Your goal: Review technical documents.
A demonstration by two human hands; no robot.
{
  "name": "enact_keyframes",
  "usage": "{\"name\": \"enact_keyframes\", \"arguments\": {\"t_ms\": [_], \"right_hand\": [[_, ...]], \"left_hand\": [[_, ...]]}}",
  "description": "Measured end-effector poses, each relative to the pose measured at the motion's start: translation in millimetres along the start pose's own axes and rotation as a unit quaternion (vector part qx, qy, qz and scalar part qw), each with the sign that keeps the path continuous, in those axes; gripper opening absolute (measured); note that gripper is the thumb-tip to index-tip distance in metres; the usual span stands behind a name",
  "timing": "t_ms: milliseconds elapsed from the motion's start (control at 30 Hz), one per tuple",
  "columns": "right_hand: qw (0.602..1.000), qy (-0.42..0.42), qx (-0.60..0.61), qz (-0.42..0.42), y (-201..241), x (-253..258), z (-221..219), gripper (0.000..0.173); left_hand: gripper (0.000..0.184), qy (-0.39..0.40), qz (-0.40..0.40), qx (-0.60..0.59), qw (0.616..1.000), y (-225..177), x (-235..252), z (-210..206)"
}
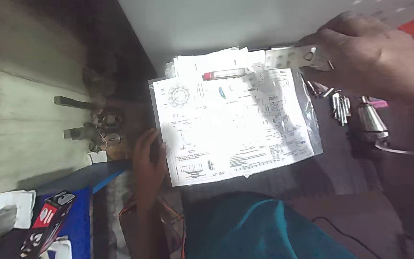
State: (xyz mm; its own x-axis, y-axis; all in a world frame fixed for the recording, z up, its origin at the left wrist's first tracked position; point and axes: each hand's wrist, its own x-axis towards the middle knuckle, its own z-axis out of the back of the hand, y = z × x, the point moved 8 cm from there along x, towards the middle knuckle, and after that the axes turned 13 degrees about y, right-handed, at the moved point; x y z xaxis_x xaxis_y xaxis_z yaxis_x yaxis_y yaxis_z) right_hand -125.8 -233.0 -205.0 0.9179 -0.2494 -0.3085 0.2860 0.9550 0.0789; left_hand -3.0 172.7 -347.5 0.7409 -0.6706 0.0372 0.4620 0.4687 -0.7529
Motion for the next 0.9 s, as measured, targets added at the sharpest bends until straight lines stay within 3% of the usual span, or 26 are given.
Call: {"name": "enact_keyframes", "arguments": {"t_ms": [67, 200, 400, 833, 900], "right_hand": [[0.998, -0.004, 0.029, 0.062, 20, 10, -7, 0.048], [0.988, 0.012, 0.020, 0.156, 53, 34, -64, 0.045], [0.990, 0.038, -0.023, 0.137, 59, 55, -83, 0.049], [0.994, -0.021, -0.001, 0.108, 72, 69, -77, 0.051], [0.992, -0.030, 0.011, 0.119, 70, 69, -76, 0.057]], "left_hand": [[0.040, 0.001, 0.000, -0.006, 1.000, 4, 3, -2], [0.041, -0.002, -0.007, -0.018, 1.000, 10, 8, -1], [0.044, 0.011, 0.037, -0.022, 0.999, 28, 2, 1], [0.044, -0.015, 0.028, -0.223, 0.974, 26, 3, -1], [0.036, -0.001, 0.020, -0.236, 0.972, 27, 2, -3]]}}
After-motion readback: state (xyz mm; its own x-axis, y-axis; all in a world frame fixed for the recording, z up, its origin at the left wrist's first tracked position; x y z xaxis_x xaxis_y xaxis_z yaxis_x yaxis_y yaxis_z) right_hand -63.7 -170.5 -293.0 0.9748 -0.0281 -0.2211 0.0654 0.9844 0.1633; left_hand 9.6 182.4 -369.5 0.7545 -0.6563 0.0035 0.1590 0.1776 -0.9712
